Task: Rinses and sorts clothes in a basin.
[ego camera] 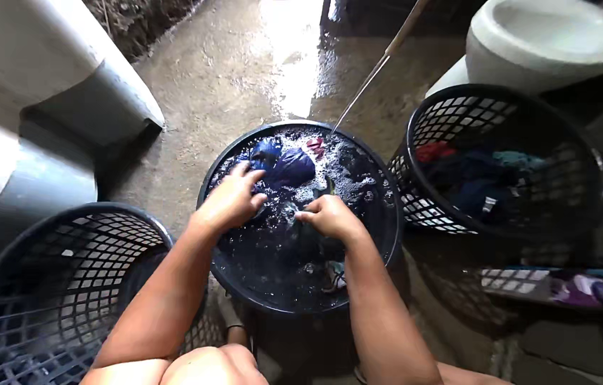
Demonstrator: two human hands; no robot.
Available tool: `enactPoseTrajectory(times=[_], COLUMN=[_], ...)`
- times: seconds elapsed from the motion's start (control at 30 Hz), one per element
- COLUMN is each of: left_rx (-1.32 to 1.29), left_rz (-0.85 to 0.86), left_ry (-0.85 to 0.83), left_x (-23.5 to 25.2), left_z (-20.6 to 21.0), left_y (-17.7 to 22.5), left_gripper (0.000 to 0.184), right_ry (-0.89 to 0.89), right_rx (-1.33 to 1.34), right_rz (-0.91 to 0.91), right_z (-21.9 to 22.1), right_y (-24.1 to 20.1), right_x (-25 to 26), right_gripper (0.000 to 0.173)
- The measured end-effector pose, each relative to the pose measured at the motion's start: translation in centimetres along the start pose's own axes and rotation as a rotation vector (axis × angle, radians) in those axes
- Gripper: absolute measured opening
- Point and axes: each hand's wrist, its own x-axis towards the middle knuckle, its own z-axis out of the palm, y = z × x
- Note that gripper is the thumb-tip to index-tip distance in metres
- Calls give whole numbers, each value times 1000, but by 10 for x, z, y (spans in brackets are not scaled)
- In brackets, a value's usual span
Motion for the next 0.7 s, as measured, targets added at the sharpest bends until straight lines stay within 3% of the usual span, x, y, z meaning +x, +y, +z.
enactPoseTrajectory(times=[0.07, 0.1, 0.17, 0.23, 0.3, 0.37, 0.43, 0.5, 0.6, 0.7], left_rx=[-307, -464, -706, -853, -1014, -1063, -874, -419, 95, 200], left_rz=[307, 398, 471, 549, 574, 619, 632, 456, -15, -168], left_ry=[-144, -202, -231, -200, -69, 15, 54, 53, -249, -498], left_x=[1, 1, -1, -5, -12, -18, -21, -19, -8, 3], left_z=[12, 16, 22, 19, 11, -4, -14, -8, 40, 106], left_y=[9, 11, 14, 17, 20, 20, 16, 8, -3, -15], left_gripper=[53, 45, 26, 25, 22, 19, 24, 40, 47, 37], right_ry=[110, 174, 279, 299, 178, -3, -120, -188, -303, -395], right_rx=[85, 133, 231, 346, 423, 327, 150, -10, -170, -215], right_rz=[-247, -355, -531, -653, -668, -521, -271, -86, 114, 187], right_z=[-10, -15, -29, -44, -55, -57, -50, -38, -11, 36], right_y=[-16, -21, -27, -28, -21, -1, 17, 29, 42, 62], right_x=[-19, -28, -44, -57, -59, -49, -33, -18, 5, 35], right_gripper=[37, 33, 26, 12, 9, 14, 20, 31, 43, 49])
